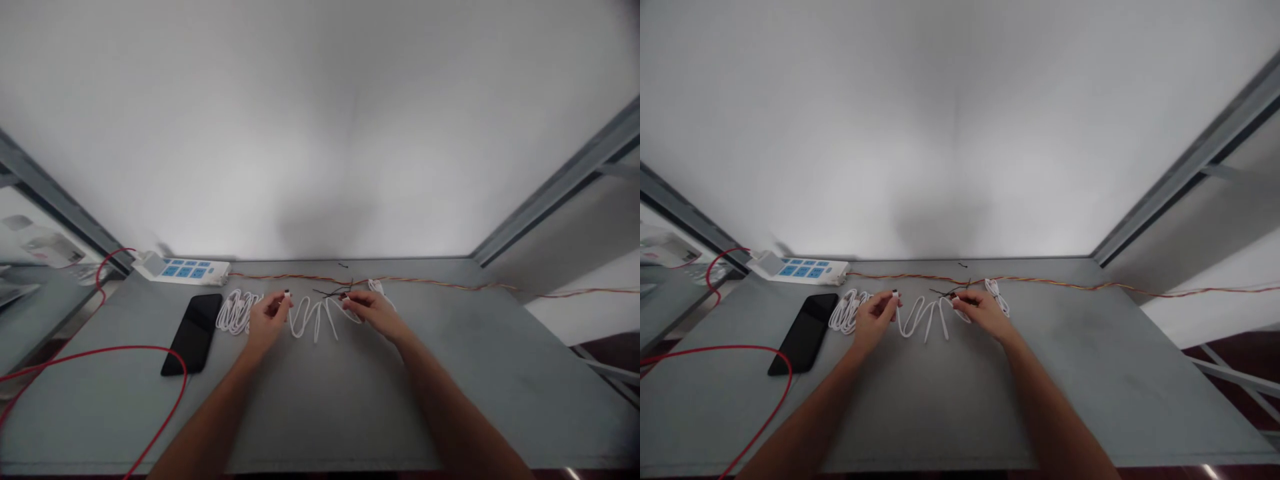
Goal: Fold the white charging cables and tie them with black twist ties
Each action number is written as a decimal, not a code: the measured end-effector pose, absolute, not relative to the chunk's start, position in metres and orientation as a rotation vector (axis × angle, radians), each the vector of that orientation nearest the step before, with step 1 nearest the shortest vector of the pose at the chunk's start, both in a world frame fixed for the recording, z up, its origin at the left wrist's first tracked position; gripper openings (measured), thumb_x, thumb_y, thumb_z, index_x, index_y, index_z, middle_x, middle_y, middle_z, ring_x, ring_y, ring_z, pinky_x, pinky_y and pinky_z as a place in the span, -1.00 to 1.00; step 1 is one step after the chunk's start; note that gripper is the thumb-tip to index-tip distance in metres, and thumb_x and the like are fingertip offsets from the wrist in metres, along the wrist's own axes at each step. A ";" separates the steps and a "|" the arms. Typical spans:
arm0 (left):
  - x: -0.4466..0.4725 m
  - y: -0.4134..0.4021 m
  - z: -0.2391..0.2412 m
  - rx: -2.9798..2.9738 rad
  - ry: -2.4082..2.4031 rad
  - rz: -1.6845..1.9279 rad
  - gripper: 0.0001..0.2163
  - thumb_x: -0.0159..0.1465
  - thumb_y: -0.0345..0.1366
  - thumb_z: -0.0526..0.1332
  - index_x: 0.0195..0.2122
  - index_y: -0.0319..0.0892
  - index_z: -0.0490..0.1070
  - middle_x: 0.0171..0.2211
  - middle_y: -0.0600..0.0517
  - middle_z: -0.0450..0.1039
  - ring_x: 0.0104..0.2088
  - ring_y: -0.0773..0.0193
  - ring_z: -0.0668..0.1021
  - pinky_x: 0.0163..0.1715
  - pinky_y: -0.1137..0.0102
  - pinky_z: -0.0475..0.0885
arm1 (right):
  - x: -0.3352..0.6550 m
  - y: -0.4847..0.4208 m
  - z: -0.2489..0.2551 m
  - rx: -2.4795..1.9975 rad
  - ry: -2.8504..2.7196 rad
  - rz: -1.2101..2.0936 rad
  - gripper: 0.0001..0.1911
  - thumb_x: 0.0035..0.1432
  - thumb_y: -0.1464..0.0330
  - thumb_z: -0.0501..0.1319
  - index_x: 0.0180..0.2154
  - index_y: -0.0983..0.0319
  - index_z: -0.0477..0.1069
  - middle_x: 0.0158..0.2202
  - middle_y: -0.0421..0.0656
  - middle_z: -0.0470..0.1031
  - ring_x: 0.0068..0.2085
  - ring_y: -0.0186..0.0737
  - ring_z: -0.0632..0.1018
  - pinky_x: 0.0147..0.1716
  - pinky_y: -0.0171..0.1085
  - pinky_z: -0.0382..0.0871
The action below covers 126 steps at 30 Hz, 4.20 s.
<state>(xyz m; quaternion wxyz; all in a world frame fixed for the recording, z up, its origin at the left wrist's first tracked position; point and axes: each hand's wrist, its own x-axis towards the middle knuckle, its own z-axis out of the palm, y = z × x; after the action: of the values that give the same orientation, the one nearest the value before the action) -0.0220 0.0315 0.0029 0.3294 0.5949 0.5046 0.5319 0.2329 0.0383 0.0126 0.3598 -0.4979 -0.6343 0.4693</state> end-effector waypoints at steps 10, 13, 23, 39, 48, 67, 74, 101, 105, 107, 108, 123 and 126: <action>-0.022 0.029 0.009 1.793 1.318 1.324 -0.81 0.17 -0.23 0.23 -0.22 -0.13 0.53 -0.47 0.05 0.51 -0.56 0.37 0.50 -0.53 0.49 0.39 | 0.230 0.026 0.009 -1.174 -1.601 1.204 -0.73 0.02 0.16 0.29 -0.33 0.21 0.56 -0.41 -0.17 0.48 -0.51 -0.32 0.39 -0.51 -0.32 0.32; -0.023 0.027 0.011 1.881 1.341 1.343 -0.84 0.16 -0.25 0.23 -0.26 -0.12 0.53 -0.45 0.04 0.51 -0.54 0.36 0.49 -0.53 0.49 0.38 | 0.233 0.027 0.007 -1.173 -1.621 1.182 -0.73 0.00 0.17 0.31 -0.29 0.20 0.57 -0.37 -0.14 0.51 -0.47 -0.31 0.43 -0.48 -0.31 0.35; -0.021 0.021 0.009 2.047 1.182 1.218 -0.89 0.17 -0.32 0.20 -0.30 -0.16 0.48 -0.46 0.04 0.49 -0.56 0.40 0.44 -0.56 0.51 0.36 | 0.231 0.028 0.010 -1.135 -1.700 1.016 -0.80 -0.03 0.24 0.33 -0.31 0.14 0.61 -0.37 -0.15 0.52 -0.39 -0.27 0.47 -0.46 -0.32 0.33; -0.019 0.011 0.010 2.027 1.149 1.167 -0.90 0.16 -0.35 0.18 -0.31 -0.16 0.45 -0.40 0.01 0.49 -0.52 0.37 0.45 -0.52 0.47 0.38 | 0.229 0.024 0.001 -1.180 -1.882 0.964 -0.84 0.08 0.29 0.26 -0.28 0.09 0.59 -0.26 -0.14 0.55 -0.34 -0.25 0.54 -0.41 -0.31 0.41; -0.021 0.013 0.013 2.076 1.152 1.155 -0.89 0.18 -0.37 0.17 -0.29 -0.16 0.44 -0.39 0.00 0.48 -0.45 0.34 0.48 -0.51 0.48 0.37 | 0.230 0.025 0.000 -1.150 -1.908 0.972 -0.84 0.08 0.28 0.26 -0.29 0.11 0.59 -0.26 -0.13 0.56 -0.32 -0.23 0.55 -0.39 -0.31 0.40; -0.020 0.010 0.016 2.159 1.183 1.158 -0.90 0.19 -0.37 0.17 -0.27 -0.15 0.41 -0.41 0.04 0.47 -0.47 0.36 0.47 -0.46 0.47 0.37 | 0.229 0.023 0.003 -1.252 -1.929 0.987 -0.84 0.07 0.28 0.25 -0.29 0.14 0.57 -0.24 -0.13 0.56 -0.34 -0.22 0.55 -0.34 -0.25 0.44; -0.021 0.011 0.014 2.190 1.177 1.127 -0.91 0.21 -0.36 0.16 -0.26 -0.16 0.41 -0.41 0.04 0.46 -0.47 0.36 0.47 -0.46 0.47 0.37 | 0.230 0.023 0.002 -1.238 -1.926 1.007 -0.84 0.07 0.28 0.24 -0.30 0.15 0.56 -0.26 -0.13 0.56 -0.33 -0.21 0.55 -0.35 -0.25 0.44; -0.004 0.006 0.005 2.164 1.766 0.551 -0.74 0.19 -0.07 0.15 -0.29 -0.18 0.27 -0.31 -0.07 0.41 -0.27 0.10 0.48 -0.29 0.30 0.31 | 0.204 0.011 -0.002 -1.687 -2.012 0.665 -0.72 0.18 0.12 0.10 -0.23 0.20 0.20 -0.23 -0.01 0.49 -0.21 -0.03 0.54 -0.30 -0.20 0.34; -0.001 0.005 0.004 2.117 1.710 0.516 -0.86 0.19 -0.25 0.13 -0.27 -0.19 0.29 -0.32 -0.06 0.43 -0.29 0.13 0.49 -0.29 0.31 0.30 | 0.197 0.005 -0.002 -1.700 -1.990 0.722 -0.62 0.00 0.18 0.29 -0.20 0.19 0.22 -0.15 -0.01 0.47 -0.13 0.00 0.52 -0.21 -0.18 0.36; -0.001 0.006 0.005 2.083 1.708 0.519 -0.85 0.18 -0.26 0.14 -0.26 -0.19 0.31 -0.31 -0.05 0.45 -0.29 0.13 0.50 -0.29 0.31 0.30 | 0.193 0.003 0.001 -1.687 -1.965 0.776 -0.57 -0.03 0.18 0.30 -0.17 0.19 0.22 -0.12 -0.02 0.47 -0.10 -0.01 0.52 -0.18 -0.19 0.36; -0.001 0.006 0.006 2.065 1.707 0.521 -0.84 0.17 -0.25 0.15 -0.26 -0.19 0.32 -0.30 -0.05 0.46 -0.28 0.13 0.50 -0.29 0.31 0.30 | 0.192 0.002 0.003 -1.692 -1.944 0.804 -0.54 -0.03 0.15 0.31 -0.16 0.19 0.22 -0.11 -0.02 0.47 -0.09 -0.01 0.52 -0.17 -0.19 0.36; -0.005 0.005 0.010 1.828 1.563 0.612 -0.69 0.06 -0.24 0.25 -0.18 -0.19 0.34 -0.17 -0.08 0.51 -0.26 0.13 0.54 -0.25 0.31 0.36 | 0.197 0.010 0.000 -1.770 -1.742 0.840 -0.69 -0.03 0.29 0.24 -0.30 0.17 0.12 -0.32 -0.13 0.47 -0.31 -0.13 0.55 -0.32 -0.21 0.39; -0.008 0.010 0.004 1.701 1.533 0.708 -0.80 0.08 -0.32 0.22 -0.28 -0.15 0.24 -0.15 -0.10 0.52 -0.33 0.19 0.56 -0.31 0.33 0.38 | 0.202 0.015 -0.004 -1.742 -1.606 0.839 -0.68 -0.03 0.30 0.25 -0.34 0.14 0.08 -0.38 -0.16 0.46 -0.36 -0.14 0.55 -0.36 -0.21 0.40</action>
<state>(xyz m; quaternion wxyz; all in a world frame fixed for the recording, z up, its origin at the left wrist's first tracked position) -0.0080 0.0099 0.0045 0.3638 0.6610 0.5958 0.2753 0.2022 0.0146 -0.0038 0.3090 -0.6591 -0.6078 0.3173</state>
